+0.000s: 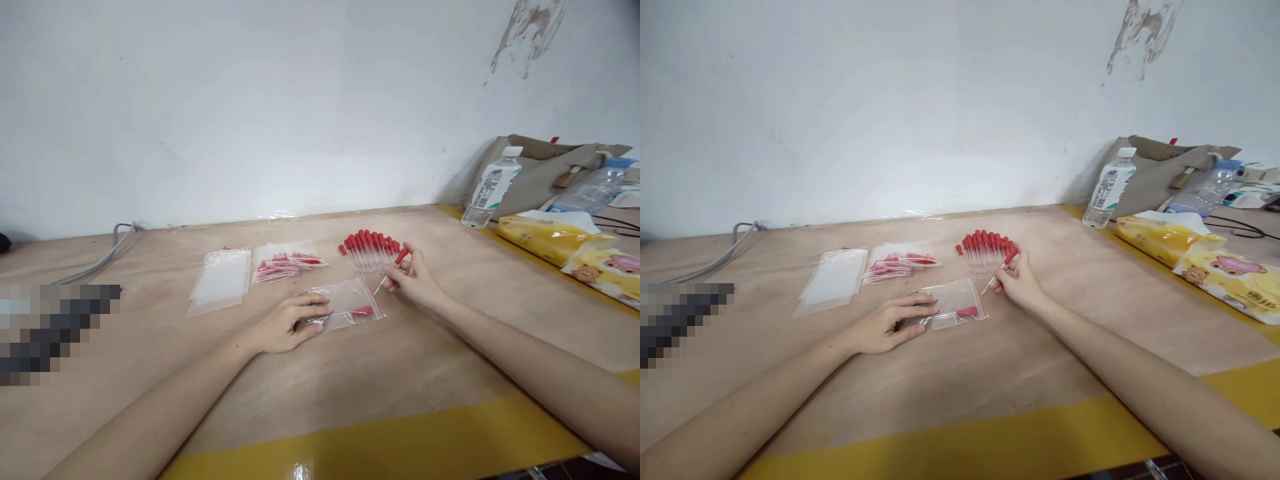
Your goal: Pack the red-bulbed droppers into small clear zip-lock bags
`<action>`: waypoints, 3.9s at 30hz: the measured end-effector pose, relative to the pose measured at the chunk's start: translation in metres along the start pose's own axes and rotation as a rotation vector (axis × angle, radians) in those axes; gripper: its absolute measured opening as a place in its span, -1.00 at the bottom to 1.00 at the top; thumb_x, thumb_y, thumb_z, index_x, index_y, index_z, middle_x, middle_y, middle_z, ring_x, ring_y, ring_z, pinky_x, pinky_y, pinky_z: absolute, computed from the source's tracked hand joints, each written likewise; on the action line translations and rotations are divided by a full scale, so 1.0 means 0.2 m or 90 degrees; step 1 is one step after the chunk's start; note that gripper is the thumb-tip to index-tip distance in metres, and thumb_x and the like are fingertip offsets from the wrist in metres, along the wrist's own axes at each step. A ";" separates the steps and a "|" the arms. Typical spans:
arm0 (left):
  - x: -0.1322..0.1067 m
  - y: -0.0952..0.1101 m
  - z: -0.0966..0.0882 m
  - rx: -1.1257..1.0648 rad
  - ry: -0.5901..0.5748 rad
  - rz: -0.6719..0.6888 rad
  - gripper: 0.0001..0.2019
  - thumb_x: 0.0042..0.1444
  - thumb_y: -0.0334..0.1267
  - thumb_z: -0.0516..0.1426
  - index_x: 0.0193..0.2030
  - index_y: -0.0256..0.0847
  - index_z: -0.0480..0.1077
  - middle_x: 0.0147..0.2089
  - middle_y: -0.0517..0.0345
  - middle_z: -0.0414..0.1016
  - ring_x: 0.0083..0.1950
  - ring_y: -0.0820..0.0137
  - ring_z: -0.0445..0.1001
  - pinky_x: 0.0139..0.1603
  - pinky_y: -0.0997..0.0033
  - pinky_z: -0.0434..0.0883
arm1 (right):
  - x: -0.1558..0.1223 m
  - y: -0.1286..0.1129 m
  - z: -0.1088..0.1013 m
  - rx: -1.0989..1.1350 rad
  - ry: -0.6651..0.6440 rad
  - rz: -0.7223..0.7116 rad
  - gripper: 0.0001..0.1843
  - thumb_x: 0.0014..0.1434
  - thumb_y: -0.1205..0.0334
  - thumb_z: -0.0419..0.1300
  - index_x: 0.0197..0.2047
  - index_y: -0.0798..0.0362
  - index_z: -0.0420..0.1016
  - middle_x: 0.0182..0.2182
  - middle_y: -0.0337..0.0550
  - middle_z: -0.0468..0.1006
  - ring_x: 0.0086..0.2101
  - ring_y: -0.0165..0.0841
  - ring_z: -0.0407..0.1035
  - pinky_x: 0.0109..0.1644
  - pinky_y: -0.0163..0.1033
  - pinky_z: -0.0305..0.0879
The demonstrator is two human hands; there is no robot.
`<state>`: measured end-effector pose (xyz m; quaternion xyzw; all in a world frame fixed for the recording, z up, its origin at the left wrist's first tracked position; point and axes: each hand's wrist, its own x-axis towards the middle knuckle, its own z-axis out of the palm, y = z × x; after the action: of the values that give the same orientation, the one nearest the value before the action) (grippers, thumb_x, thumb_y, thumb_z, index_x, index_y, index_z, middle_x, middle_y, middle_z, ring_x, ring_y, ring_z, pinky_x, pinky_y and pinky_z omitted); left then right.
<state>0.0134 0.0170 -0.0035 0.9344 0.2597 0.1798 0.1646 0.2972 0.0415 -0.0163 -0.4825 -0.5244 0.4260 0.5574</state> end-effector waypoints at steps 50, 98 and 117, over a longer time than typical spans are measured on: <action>0.00 0.00 0.00 0.022 -0.043 -0.034 -0.59 0.25 -0.15 -0.05 0.23 -0.11 0.15 0.27 0.08 0.16 0.29 0.29 0.11 0.28 0.13 0.08 | 0.09 -0.03 0.00 -0.282 -0.288 -0.109 -0.74 -0.03 0.08 0.20 -0.37 0.11 0.53 -0.44 -0.15 0.54 -0.42 -0.38 0.37 -0.31 -0.27 0.28; -0.01 0.01 0.00 0.086 -0.036 -0.051 -0.54 0.25 -0.14 -0.07 0.28 -0.06 0.02 0.31 0.10 0.05 0.31 0.26 0.03 0.30 0.11 0.02 | -0.13 0.01 0.05 0.156 -0.132 0.081 -0.58 -0.10 0.03 0.27 -0.22 0.00 0.25 -0.43 -0.27 0.43 -0.39 -0.42 0.40 -0.18 -0.20 0.35; 0.00 0.01 -0.01 0.090 -0.035 -0.060 -0.52 0.24 -0.11 -0.06 0.28 -0.10 0.03 0.28 0.07 0.11 0.30 0.24 0.06 0.29 0.09 0.05 | -0.04 0.01 0.04 -0.190 -0.273 -0.021 -0.73 -0.11 0.06 0.26 -0.46 0.12 0.52 -0.55 -0.20 0.50 -0.55 -0.45 0.29 -0.48 -0.33 0.18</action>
<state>0.0137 0.0151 -0.0014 0.9351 0.3105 0.1271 0.1138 0.2883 0.0342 -0.0205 -0.4493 -0.6953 0.4274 0.3633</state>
